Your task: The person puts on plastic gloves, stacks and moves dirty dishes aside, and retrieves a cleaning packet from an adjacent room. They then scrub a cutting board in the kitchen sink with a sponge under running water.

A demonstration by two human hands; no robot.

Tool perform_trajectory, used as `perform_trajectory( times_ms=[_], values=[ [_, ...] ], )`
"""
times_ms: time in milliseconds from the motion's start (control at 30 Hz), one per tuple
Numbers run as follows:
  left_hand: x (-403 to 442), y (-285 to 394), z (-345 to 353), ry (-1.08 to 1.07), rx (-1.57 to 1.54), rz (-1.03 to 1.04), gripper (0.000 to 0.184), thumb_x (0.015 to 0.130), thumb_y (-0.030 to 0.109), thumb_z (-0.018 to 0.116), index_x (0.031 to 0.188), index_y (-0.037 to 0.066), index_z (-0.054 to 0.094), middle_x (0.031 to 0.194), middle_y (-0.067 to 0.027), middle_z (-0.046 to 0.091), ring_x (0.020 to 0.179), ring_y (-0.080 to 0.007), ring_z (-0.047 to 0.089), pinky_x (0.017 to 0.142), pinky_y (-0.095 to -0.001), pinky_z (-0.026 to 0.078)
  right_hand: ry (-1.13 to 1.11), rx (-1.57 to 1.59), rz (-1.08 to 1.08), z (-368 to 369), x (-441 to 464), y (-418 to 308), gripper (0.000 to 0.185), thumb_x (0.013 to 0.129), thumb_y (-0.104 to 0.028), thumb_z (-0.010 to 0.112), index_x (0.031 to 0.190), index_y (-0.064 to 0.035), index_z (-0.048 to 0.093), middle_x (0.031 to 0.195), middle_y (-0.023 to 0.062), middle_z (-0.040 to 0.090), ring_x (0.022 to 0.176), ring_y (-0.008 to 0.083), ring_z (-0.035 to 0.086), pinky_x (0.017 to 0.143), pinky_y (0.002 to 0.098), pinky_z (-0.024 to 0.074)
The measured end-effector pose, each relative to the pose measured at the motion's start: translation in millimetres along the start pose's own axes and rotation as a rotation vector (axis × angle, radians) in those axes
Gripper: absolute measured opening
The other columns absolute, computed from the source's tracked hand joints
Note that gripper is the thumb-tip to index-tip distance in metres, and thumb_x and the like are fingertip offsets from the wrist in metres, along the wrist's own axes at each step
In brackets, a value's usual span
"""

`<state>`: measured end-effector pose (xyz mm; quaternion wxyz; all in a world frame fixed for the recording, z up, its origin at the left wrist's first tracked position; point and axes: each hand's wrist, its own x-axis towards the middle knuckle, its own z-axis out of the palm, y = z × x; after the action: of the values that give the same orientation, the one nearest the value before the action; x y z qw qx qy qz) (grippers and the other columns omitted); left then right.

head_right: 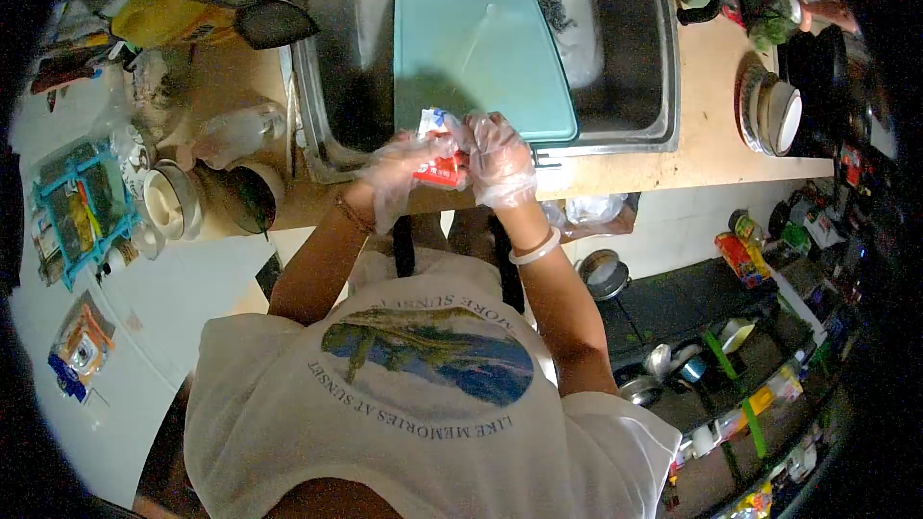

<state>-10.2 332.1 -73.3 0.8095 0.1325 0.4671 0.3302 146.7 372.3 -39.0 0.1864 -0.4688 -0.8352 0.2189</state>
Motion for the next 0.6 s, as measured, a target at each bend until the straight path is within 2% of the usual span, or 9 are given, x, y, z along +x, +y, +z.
perform_trajectory(
  times_ms=[67, 167, 267, 367, 467, 600],
  values=[
    [-3.6, 8.0, 7.3, 0.054, 0.145, 0.021, 0.036, 0.084, 0.036, 0.057, 0.099, 0.004, 0.059, 0.094, -0.0066, 0.063, 0.082, -0.0144, 0.061, 0.076, -0.0267, 0.049, -0.027, 0.099, 0.104, -1.4, 2.9, 2.0, 0.010, 0.078, -0.008, 0.054, 0.087, -0.0055, 0.058, 0.080, 0.0117, 0.059, 0.072, 0.0313, 0.056, 0.064, 0.0393, 0.0464],
    [2.2, 4.2, 3.5, -0.035, -0.074, 0.003, 0.027, 0.085, 0.027, 0.057, 0.095, 0.003, 0.059, 0.086, -0.0036, 0.063, 0.075, -0.0111, 0.060, 0.070, -0.0256, 0.049, -0.064, 0.111, 0.231, 11.5, 0.1, 12.6, 0.011, 0.077, -0.007, 0.053, 0.087, -0.0054, 0.057, 0.080, 0.0125, 0.059, 0.073, 0.0322, 0.056, 0.064, 0.0395, 0.0463],
    [9.7, -1.3, -7.7, 0.009, 0.184, -0.045, 0.029, 0.086, 0.030, 0.056, 0.095, 0.003, 0.060, 0.082, -0.0040, 0.063, 0.071, -0.0109, 0.059, 0.066, -0.0256, 0.048, -0.099, 0.105, 0.178, 14.3, -1.0, 20.8, 0.011, 0.077, -0.007, 0.053, 0.088, -0.0056, 0.057, 0.081, 0.0128, 0.059, 0.073, 0.0326, 0.056, 0.064, 0.0394, 0.0462],
    [2.2, 11.3, -2.9, -0.081, 0.218, -0.049, 0.036, 0.087, 0.036, 0.052, 0.100, 0.005, 0.061, 0.096, -0.0055, 0.063, 0.082, -0.0132, 0.061, 0.076, -0.0278, 0.048, -0.109, 0.120, 0.147, 15.1, 0.0, 23.9, 0.013, 0.077, -0.007, 0.052, 0.089, -0.0060, 0.056, 0.080, 0.0131, 0.059, 0.073, 0.0326, 0.056, 0.063, 0.0390, 0.0466],
    [8.8, -13.2, -16.1, -0.005, 0.279, 0.027, 0.038, 0.085, 0.038, 0.054, 0.101, 0.005, 0.061, 0.095, -0.0043, 0.063, 0.083, -0.0120, 0.060, 0.076, -0.0267, 0.047, -0.104, 0.137, 0.153, 15.0, -0.4, 22.3, 0.012, 0.078, -0.007, 0.051, 0.088, -0.0060, 0.056, 0.079, 0.0128, 0.059, 0.073, 0.0326, 0.056, 0.062, 0.0393, 0.0469],
    [7.1, -19.3, -12.0, 0.075, 0.227, -0.001, 0.038, 0.084, 0.037, 0.055, 0.102, 0.005, 0.061, 0.098, -0.0044, 0.063, 0.083, -0.0120, 0.060, 0.077, -0.0272, 0.046, -0.132, 0.089, 0.123, 17.1, -2.1, 23.4, 0.011, 0.078, -0.010, 0.052, 0.088, -0.0065, 0.056, 0.077, 0.0128, 0.058, 0.072, 0.0324, 0.056, 0.061, 0.0396, 0.0472]
  ],
)
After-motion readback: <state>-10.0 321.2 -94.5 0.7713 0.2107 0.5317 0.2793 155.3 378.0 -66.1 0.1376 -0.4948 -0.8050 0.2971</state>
